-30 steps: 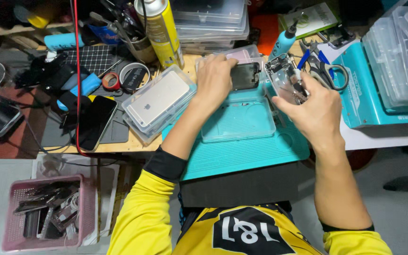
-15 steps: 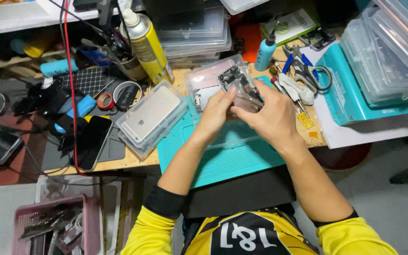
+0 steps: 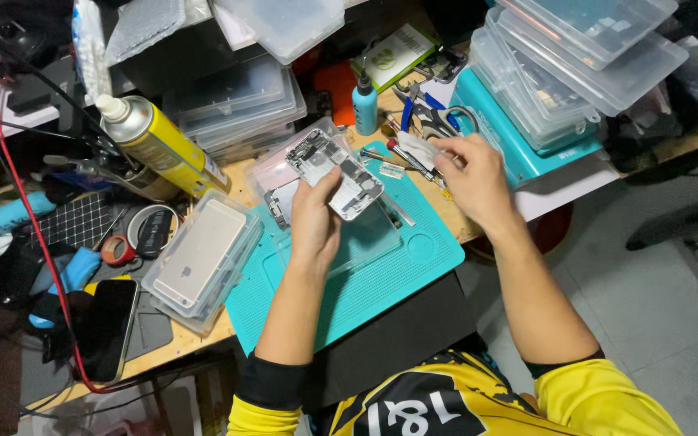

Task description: The person opens a plastic storage box and takes out a smartphone, then uses a screwdriver to unscrew and pry open the phone's screen and internal components. They continue unscrewing and removing small internal parts from the phone chassis on the work mat.

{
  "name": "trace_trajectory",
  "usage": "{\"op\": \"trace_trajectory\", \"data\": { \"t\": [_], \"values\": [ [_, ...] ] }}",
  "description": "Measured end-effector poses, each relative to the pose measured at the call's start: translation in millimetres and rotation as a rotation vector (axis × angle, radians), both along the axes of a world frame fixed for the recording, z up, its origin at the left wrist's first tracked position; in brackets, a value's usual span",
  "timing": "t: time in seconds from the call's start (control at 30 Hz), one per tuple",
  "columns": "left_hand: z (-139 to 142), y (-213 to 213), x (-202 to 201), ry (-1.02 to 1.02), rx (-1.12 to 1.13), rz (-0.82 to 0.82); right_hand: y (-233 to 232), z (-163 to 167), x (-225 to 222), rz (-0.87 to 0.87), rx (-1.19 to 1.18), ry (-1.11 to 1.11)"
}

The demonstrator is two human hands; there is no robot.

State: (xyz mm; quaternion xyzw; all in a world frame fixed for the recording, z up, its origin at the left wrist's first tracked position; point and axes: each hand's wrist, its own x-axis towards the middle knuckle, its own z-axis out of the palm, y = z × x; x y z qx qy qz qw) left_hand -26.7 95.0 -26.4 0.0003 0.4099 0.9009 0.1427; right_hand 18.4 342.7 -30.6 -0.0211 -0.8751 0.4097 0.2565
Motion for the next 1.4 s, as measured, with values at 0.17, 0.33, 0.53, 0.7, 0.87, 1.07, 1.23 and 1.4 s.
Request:
{"op": "trace_trajectory", "data": {
  "t": [0.17, 0.33, 0.53, 0.7, 0.87, 1.07, 1.23, 1.4],
  "values": [
    [0, -14, -5, -0.030, 0.093, 0.063, -28, 0, -1, 0.080, 0.151, -0.221],
    [4, -33, -4, -0.052, 0.166, 0.127, -52, 3, -10, 0.096, 0.203, -0.427],
    [7, -46, 1, -0.049, 0.151, 0.160, -51, 8, -32, 0.120, 0.337, -0.152],
    [8, -50, 3, -0.080, 0.180, 0.186, -55, 14, -41, 0.320, 0.262, -0.196],
    [-2, -51, 7, -0.040, 0.166, 0.190, -64, 12, -40, 0.351, 0.252, -0.420],
    [-16, -46, 14, -0.099, 0.105, 0.200, -60, 13, -43, 0.371, 0.247, -0.457],
    [-20, -46, 17, -0.090, 0.070, 0.180, -64, 14, -43, 0.342, 0.259, -0.510],
    [-24, -45, 19, -0.119, 0.045, 0.182, -67, 14, -47, 0.327, 0.291, -0.556]
  ]
}}
